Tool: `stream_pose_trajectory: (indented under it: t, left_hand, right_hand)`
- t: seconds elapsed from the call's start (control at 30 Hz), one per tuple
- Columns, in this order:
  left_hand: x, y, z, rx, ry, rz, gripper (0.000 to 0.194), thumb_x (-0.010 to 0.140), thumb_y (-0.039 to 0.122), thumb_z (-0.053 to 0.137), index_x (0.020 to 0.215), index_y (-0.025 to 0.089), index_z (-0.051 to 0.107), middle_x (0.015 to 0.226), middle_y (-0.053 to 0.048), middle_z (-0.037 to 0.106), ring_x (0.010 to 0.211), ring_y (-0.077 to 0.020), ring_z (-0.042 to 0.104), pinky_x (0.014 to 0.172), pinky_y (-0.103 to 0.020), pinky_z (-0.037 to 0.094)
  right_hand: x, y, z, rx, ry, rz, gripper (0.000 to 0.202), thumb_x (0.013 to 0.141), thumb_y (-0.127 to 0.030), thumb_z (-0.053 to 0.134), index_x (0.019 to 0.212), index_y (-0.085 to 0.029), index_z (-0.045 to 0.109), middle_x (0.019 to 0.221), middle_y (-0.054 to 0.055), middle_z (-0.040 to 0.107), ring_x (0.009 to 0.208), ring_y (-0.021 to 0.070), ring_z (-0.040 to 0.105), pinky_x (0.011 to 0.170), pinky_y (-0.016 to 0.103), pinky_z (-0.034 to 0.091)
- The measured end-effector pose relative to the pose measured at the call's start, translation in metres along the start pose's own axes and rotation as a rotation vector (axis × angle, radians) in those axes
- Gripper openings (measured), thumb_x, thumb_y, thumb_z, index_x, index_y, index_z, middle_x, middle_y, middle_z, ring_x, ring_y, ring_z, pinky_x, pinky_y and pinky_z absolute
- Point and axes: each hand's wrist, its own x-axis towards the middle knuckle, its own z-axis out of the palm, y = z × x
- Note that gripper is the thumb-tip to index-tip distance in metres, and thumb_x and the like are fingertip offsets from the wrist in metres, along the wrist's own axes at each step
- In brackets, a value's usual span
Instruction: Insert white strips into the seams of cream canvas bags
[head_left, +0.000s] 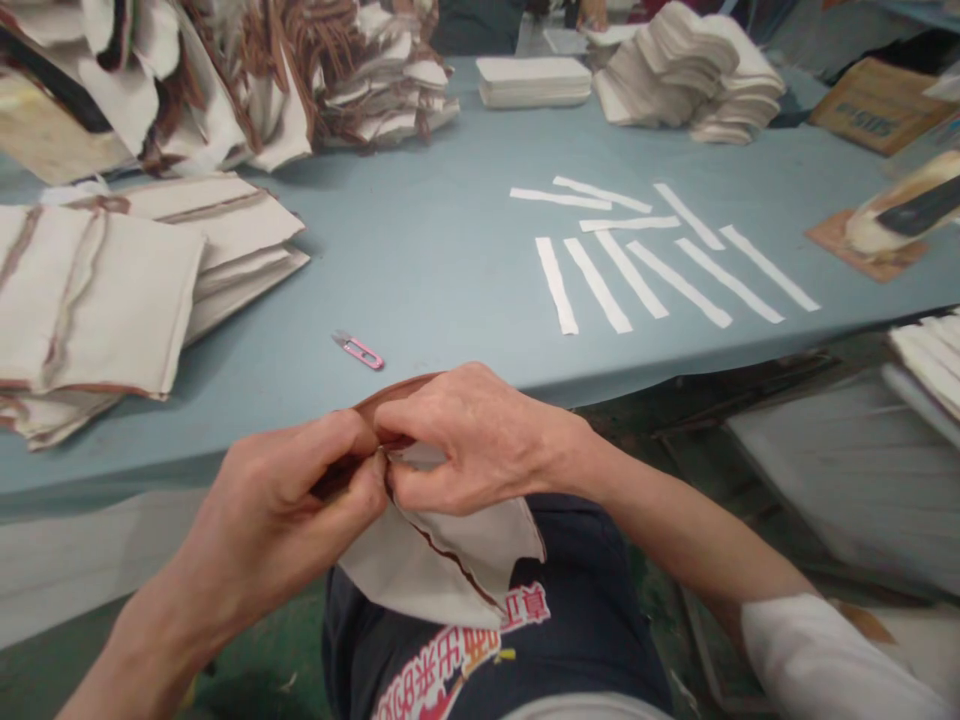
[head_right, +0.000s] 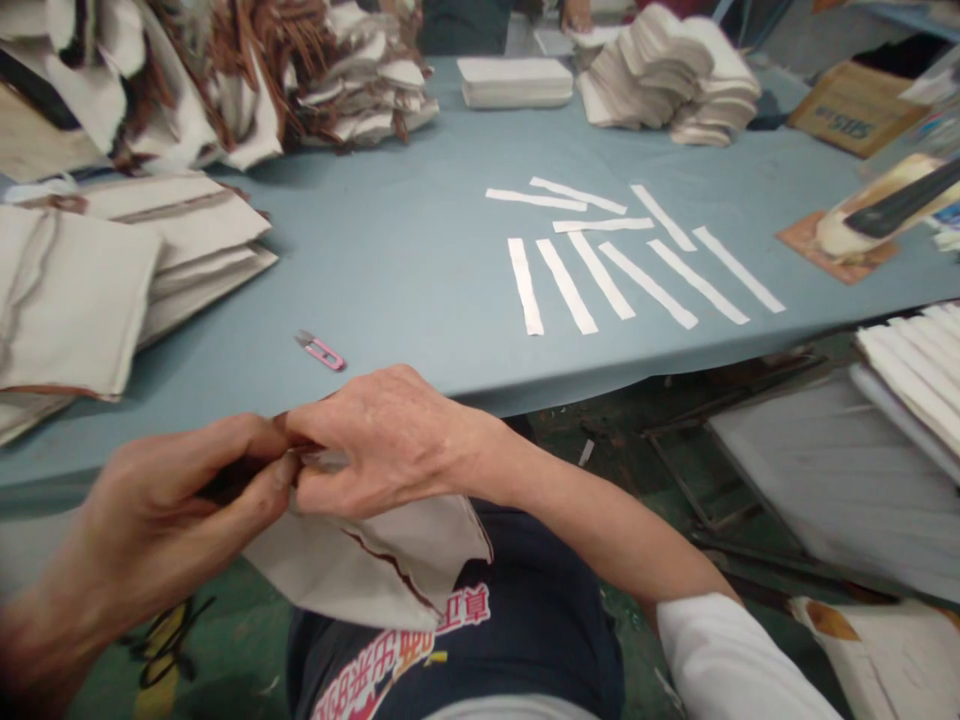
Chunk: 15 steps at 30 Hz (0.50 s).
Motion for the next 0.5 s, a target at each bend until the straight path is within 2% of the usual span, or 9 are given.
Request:
stream_pose_trajectory:
  t: [0.13,0.23,0.37,0.5]
  left_hand:
    - [-0.008,-0.003,-0.011,0.018,-0.018,0.022,0.019,0.104,0.027,0.062,0.091,0.026,0.076,0.07,0.009,0.076,0.051,-0.0075,0.066,0.052,-0.014,0.048]
    - [-0.013,-0.003,-0.019,0.032,-0.031,0.02,0.019,0.111,0.037,0.063,0.101,0.029,0.078,0.08,0.009,0.084,0.059,-0.0082,0.076,0.056,-0.012,0.051]
    - [-0.017,-0.003,-0.03,0.077,-0.096,0.043,0.016,0.114,0.036,0.062,0.111,0.031,0.077,0.088,0.01,0.086,0.063,-0.0058,0.077,0.061,-0.01,0.05]
    - [-0.013,-0.005,-0.039,0.059,-0.198,0.131,0.015,0.114,0.032,0.059,0.116,0.035,0.074,0.084,0.013,0.083,0.053,-0.0025,0.069,0.055,-0.009,0.045]
  right_hand:
    - [0.003,-0.002,-0.008,0.095,0.002,-0.015,0.011,0.085,-0.026,0.057,0.081,-0.025,0.047,0.076,-0.004,0.053,0.071,0.0142,0.042,0.069,0.033,0.027]
    - [0.001,-0.006,-0.012,0.172,-0.035,-0.009,0.017,0.083,-0.025,0.059,0.078,-0.025,0.043,0.072,-0.006,0.047,0.068,0.013,0.039,0.069,0.032,0.027]
    - [-0.003,-0.017,-0.018,0.18,-0.065,0.022,0.02,0.084,-0.023,0.061,0.076,-0.025,0.043,0.07,-0.007,0.045,0.066,0.0128,0.036,0.068,0.032,0.027]
    - [-0.004,-0.026,-0.022,0.161,-0.096,0.051,0.019,0.086,-0.023,0.06,0.076,-0.024,0.043,0.072,-0.006,0.049,0.069,0.0134,0.041,0.069,0.033,0.028]
